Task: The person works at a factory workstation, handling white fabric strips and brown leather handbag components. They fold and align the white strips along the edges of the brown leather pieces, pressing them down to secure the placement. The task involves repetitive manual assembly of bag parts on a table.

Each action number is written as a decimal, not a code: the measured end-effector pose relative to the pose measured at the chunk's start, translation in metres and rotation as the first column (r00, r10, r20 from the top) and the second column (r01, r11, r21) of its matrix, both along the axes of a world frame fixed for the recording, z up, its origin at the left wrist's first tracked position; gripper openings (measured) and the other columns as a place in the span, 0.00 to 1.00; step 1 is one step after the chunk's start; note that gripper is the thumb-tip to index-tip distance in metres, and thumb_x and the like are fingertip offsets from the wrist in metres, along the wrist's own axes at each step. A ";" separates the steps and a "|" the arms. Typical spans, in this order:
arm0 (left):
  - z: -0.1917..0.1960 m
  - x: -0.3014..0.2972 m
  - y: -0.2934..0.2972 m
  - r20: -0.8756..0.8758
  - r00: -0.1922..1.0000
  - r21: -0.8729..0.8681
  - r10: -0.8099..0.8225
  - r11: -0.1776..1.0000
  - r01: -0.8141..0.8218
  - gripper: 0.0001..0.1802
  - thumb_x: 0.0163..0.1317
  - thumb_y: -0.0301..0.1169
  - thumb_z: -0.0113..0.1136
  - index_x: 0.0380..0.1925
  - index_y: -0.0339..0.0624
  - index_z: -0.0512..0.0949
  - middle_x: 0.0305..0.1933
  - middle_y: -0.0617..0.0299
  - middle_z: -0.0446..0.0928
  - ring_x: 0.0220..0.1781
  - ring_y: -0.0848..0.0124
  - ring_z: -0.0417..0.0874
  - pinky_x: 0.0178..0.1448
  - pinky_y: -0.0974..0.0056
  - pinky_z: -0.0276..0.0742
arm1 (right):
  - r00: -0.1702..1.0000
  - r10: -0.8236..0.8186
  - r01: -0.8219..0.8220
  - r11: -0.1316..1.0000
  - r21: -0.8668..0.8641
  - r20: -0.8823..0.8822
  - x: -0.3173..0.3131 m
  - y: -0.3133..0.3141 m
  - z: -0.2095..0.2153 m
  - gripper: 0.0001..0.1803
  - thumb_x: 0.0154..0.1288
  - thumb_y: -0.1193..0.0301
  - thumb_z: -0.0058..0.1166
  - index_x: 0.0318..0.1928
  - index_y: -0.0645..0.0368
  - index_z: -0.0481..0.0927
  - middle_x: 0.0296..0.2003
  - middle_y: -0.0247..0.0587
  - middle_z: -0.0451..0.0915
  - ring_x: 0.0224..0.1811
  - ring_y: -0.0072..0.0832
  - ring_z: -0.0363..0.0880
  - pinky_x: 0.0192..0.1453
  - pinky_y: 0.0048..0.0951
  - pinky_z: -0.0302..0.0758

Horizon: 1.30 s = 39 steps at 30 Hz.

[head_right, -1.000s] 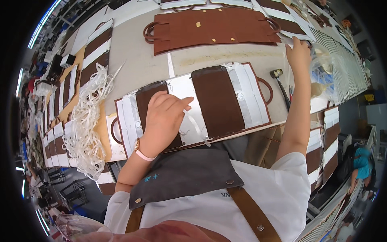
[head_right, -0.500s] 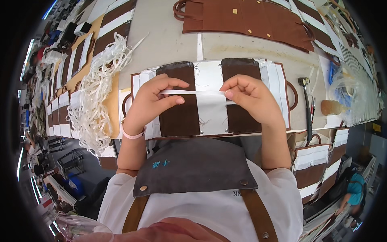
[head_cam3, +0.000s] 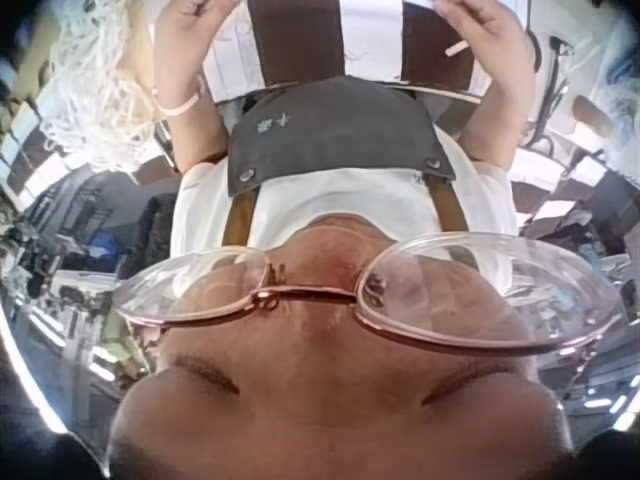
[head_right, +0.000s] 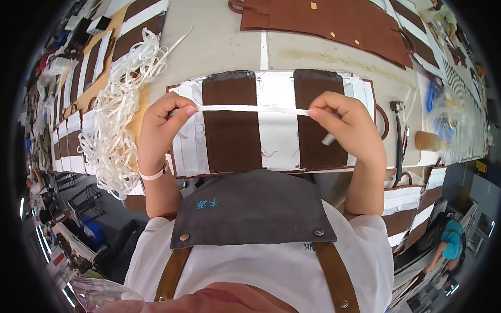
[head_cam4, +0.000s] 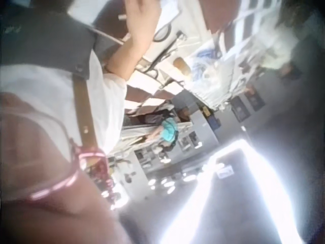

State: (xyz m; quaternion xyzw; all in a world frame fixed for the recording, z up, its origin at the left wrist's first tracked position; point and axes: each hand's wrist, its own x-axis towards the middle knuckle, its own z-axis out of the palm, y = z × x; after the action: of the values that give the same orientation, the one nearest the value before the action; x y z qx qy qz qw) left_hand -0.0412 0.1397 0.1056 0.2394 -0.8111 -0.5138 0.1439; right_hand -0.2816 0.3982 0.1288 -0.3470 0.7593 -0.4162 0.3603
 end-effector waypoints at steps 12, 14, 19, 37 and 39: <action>-0.086 0.003 -0.010 0.127 0.992 -0.255 0.013 0.967 0.020 0.05 0.62 0.30 0.67 0.34 0.40 0.84 0.32 0.58 0.80 0.35 0.62 0.82 0.39 0.62 0.76 | 0.865 0.012 0.245 0.862 0.444 -0.501 -0.075 0.059 -0.097 0.16 0.64 0.61 0.64 0.27 0.60 0.80 0.18 0.36 0.73 0.22 0.23 0.68 0.32 0.28 0.67; -0.087 -0.003 -0.009 0.152 0.988 -0.346 0.040 0.938 0.016 0.06 0.62 0.31 0.68 0.33 0.41 0.84 0.32 0.59 0.81 0.34 0.61 0.82 0.39 0.61 0.76 | 0.884 -0.058 0.289 0.848 0.445 -0.464 -0.079 0.063 -0.104 0.15 0.64 0.61 0.64 0.27 0.59 0.80 0.18 0.34 0.73 0.22 0.22 0.68 0.32 0.28 0.66; -0.096 0.001 -0.006 0.140 0.990 -0.370 0.011 0.928 0.042 0.07 0.61 0.34 0.68 0.31 0.43 0.84 0.31 0.59 0.82 0.33 0.60 0.83 0.37 0.59 0.77 | 0.923 -0.107 0.274 0.857 0.437 -0.368 -0.091 0.079 -0.120 0.20 0.66 0.62 0.64 0.23 0.60 0.74 0.16 0.28 0.65 0.21 0.18 0.60 0.29 0.29 0.61; -0.092 0.004 0.011 0.032 0.982 -0.261 -0.186 0.947 0.188 0.06 0.63 0.31 0.63 0.35 0.41 0.82 0.35 0.53 0.80 0.40 0.53 0.82 0.46 0.53 0.76 | 0.635 0.316 -0.477 0.878 -0.036 -0.705 0.045 -0.104 -0.041 0.30 0.58 0.73 0.64 0.62 0.65 0.73 0.53 0.57 0.77 0.63 0.54 0.71 0.69 0.52 0.64; -0.080 -0.005 0.011 0.033 0.985 -0.295 -0.168 0.940 0.170 0.06 0.64 0.30 0.62 0.36 0.40 0.81 0.36 0.53 0.80 0.41 0.53 0.82 0.46 0.53 0.76 | 0.668 0.483 -0.576 0.817 0.018 -0.567 0.067 -0.133 -0.057 0.24 0.62 0.73 0.61 0.58 0.65 0.73 0.46 0.60 0.81 0.55 0.57 0.76 0.60 0.52 0.70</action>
State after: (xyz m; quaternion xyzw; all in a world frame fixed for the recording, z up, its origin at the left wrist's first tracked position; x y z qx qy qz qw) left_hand -0.0459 0.1512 0.0259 0.1463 -0.8972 -0.3957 0.1307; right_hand -0.2142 0.2648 0.0719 -0.6848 0.6584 -0.2366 0.2039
